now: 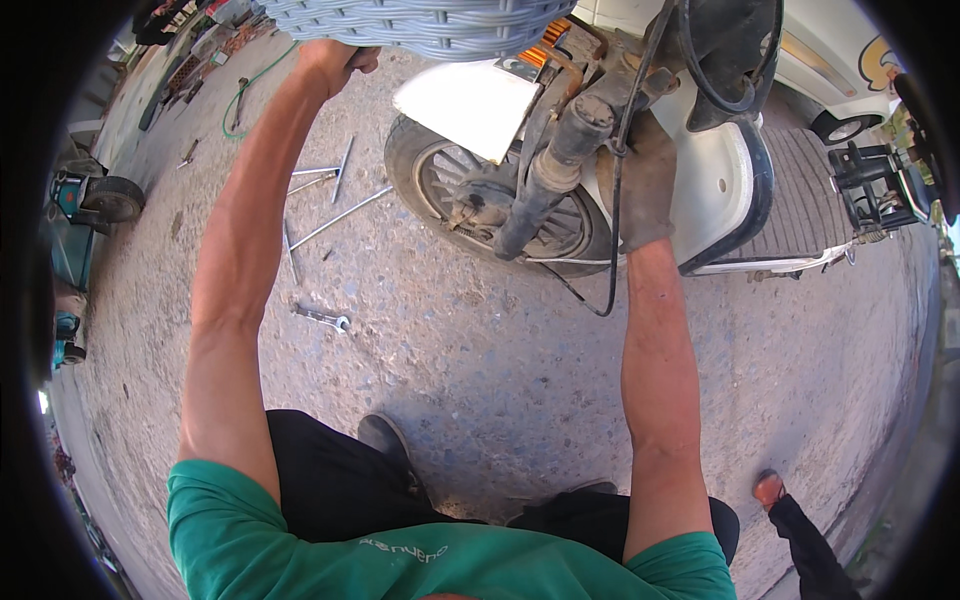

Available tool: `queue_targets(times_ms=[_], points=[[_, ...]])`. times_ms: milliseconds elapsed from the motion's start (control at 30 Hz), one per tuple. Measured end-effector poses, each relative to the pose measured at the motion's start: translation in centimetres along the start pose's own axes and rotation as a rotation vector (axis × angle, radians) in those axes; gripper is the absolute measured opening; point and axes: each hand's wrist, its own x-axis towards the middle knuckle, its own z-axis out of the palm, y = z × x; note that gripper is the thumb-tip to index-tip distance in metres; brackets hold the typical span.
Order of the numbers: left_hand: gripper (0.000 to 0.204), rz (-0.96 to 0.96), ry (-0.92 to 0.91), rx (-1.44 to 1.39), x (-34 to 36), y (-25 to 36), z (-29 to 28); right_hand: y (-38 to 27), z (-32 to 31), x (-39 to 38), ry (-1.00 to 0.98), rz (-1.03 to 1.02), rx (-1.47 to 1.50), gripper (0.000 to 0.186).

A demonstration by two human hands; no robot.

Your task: The person is repairing the front wheel area of a white motorcycle. They use a screwdriver to loosen and remove a bolt, then use a T-handle wrench to remove a long axle bolt. The person removes the axle and sets it aside.

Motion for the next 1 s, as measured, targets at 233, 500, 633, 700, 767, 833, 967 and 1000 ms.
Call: queue_targets(times_ms=[233,500,633,700,767,833,967,1000], points=[[0.053,0.025,-0.055,-0.157,-1.3,0.7,1.2,0.8,-0.1,-0.1,-0.007,0.037,0.061,0.030],[0.043,-0.117,0.007,-0.172,-1.1,-1.0,-0.6,0.3,0.0,0.0,0.034,-0.006,0.012,0.027],[0.029,-0.158,0.274,-0.134,-2.0,-0.6,-4.4,0.3,-0.3,-0.1,0.087,-0.056,-0.125,0.020],[0.027,-0.142,0.337,-0.200,-4.0,-0.6,-6.7,0.6,-0.5,-0.2,0.088,-0.103,-0.165,0.020],[0.027,-0.271,0.392,-0.231,-6.2,-0.6,-9.6,1.0,-0.8,-0.2,0.017,-0.167,-0.393,0.025],[0.033,-0.317,0.402,-0.167,-8.6,-2.0,-11.8,1.5,-0.9,-0.3,-0.006,-0.110,-0.244,0.027],[0.031,-0.706,0.240,0.487,-14.4,-8.5,-14.3,2.3,-0.5,-0.2,-0.003,0.094,0.396,0.031],[0.032,-0.770,0.215,0.670,-16.0,-10.5,-14.5,2.3,-0.5,-0.2,0.012,0.149,0.499,0.033]])
